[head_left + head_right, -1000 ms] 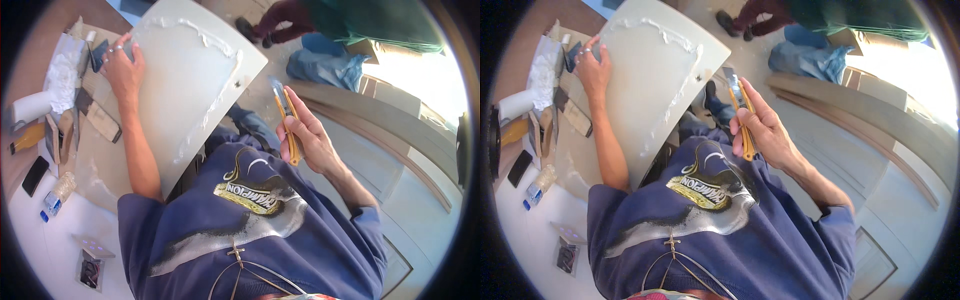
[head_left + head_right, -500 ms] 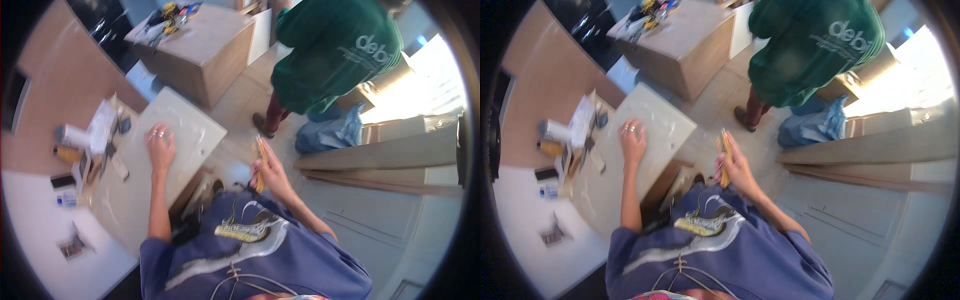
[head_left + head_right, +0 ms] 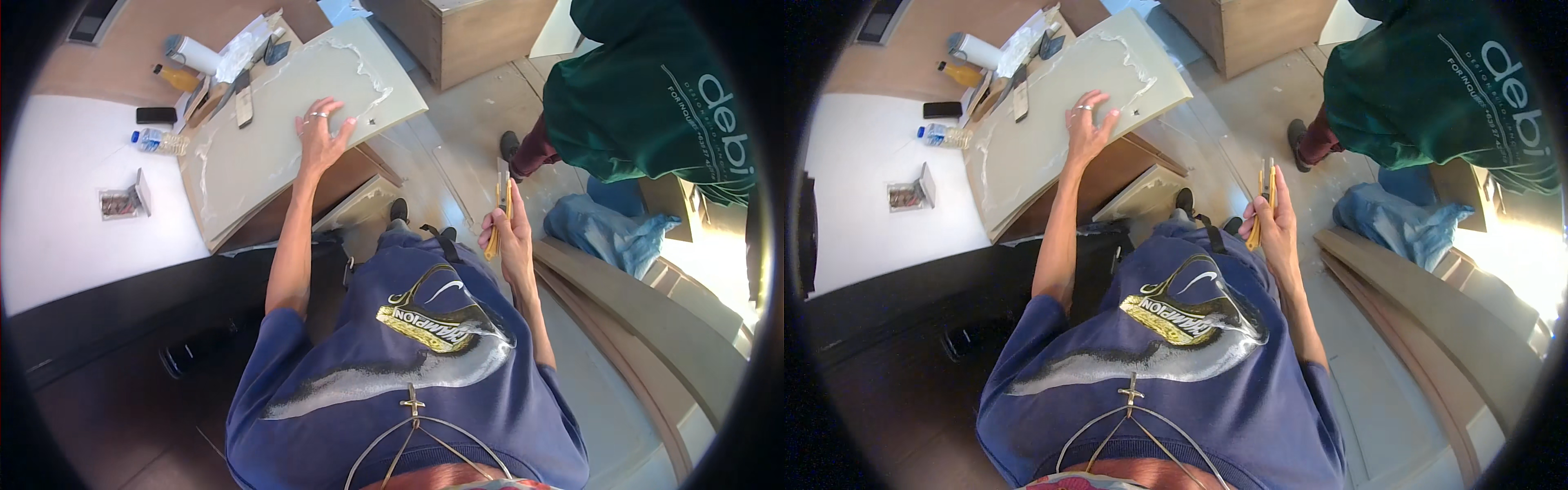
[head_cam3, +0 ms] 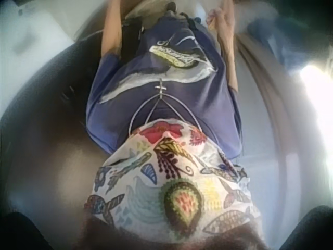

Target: The person scrapes excess dried adhesive from the edge of a white furniture panel using a utility knife. The person works along the perimeter of the board, clearing the residue from the edge and the surface.

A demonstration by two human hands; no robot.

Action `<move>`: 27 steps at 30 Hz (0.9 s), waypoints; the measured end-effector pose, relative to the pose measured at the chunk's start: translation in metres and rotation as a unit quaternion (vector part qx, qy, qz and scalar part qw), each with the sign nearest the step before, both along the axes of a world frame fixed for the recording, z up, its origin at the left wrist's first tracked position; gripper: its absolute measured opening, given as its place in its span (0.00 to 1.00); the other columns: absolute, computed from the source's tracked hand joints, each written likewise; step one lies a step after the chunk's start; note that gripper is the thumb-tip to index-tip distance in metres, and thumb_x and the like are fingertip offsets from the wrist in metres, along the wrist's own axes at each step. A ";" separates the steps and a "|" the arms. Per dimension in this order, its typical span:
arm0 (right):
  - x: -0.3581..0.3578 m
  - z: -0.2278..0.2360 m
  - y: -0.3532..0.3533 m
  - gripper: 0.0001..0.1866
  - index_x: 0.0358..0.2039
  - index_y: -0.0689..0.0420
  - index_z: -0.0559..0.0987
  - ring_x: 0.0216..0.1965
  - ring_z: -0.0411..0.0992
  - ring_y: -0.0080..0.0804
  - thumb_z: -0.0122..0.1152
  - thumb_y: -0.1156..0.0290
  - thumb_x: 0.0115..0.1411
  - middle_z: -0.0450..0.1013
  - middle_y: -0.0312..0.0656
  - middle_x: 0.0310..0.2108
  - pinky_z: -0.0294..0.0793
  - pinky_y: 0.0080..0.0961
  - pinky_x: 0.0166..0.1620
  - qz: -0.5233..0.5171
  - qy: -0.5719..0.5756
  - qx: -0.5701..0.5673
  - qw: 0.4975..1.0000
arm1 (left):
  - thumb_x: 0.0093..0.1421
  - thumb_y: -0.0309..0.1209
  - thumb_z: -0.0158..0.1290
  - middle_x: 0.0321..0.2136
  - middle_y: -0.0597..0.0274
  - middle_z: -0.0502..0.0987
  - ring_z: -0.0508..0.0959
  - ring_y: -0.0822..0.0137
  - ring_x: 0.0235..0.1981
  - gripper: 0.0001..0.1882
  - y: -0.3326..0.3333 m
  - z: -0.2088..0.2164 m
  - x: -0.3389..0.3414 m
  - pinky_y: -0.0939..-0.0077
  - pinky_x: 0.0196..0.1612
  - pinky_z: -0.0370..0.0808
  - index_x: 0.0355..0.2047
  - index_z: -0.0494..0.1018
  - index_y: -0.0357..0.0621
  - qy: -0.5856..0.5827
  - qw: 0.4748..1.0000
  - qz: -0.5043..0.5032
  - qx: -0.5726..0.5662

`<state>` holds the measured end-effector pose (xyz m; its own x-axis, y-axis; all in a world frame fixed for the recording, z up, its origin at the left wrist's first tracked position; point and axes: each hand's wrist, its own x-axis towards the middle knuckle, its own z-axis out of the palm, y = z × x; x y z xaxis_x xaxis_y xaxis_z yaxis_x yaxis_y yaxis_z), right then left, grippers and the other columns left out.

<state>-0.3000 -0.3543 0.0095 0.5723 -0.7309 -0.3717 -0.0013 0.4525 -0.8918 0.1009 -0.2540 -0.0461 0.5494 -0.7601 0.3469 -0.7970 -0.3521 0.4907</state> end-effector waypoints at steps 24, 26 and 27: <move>-0.034 -0.034 -0.027 0.36 0.78 0.49 0.48 0.22 0.74 0.22 0.49 0.72 0.73 0.72 0.38 0.29 0.77 0.20 0.25 0.084 0.063 -0.060 0.993 | 0.58 0.46 0.63 0.62 0.59 0.71 0.67 0.54 0.67 0.23 -0.023 -0.025 -0.022 0.28 0.67 0.49 0.51 0.78 0.53 0.033 0.999 0.023 0.004; -0.036 -0.035 -0.031 0.36 0.78 0.49 0.48 0.22 0.74 0.22 0.49 0.72 0.74 0.72 0.38 0.29 0.77 0.20 0.26 0.083 0.054 -0.071 0.993 | 0.57 0.48 0.63 0.62 0.59 0.72 0.67 0.55 0.67 0.24 -0.022 -0.024 -0.022 0.28 0.68 0.49 0.51 0.78 0.53 0.037 0.999 0.024 0.005; -0.037 -0.035 -0.033 0.36 0.78 0.48 0.48 0.22 0.74 0.22 0.49 0.71 0.74 0.73 0.38 0.29 0.77 0.20 0.26 0.076 0.051 -0.067 0.994 | 0.56 0.49 0.64 0.62 0.58 0.72 0.67 0.55 0.67 0.25 -0.022 -0.024 -0.023 0.29 0.68 0.49 0.51 0.78 0.53 0.035 0.999 0.030 0.014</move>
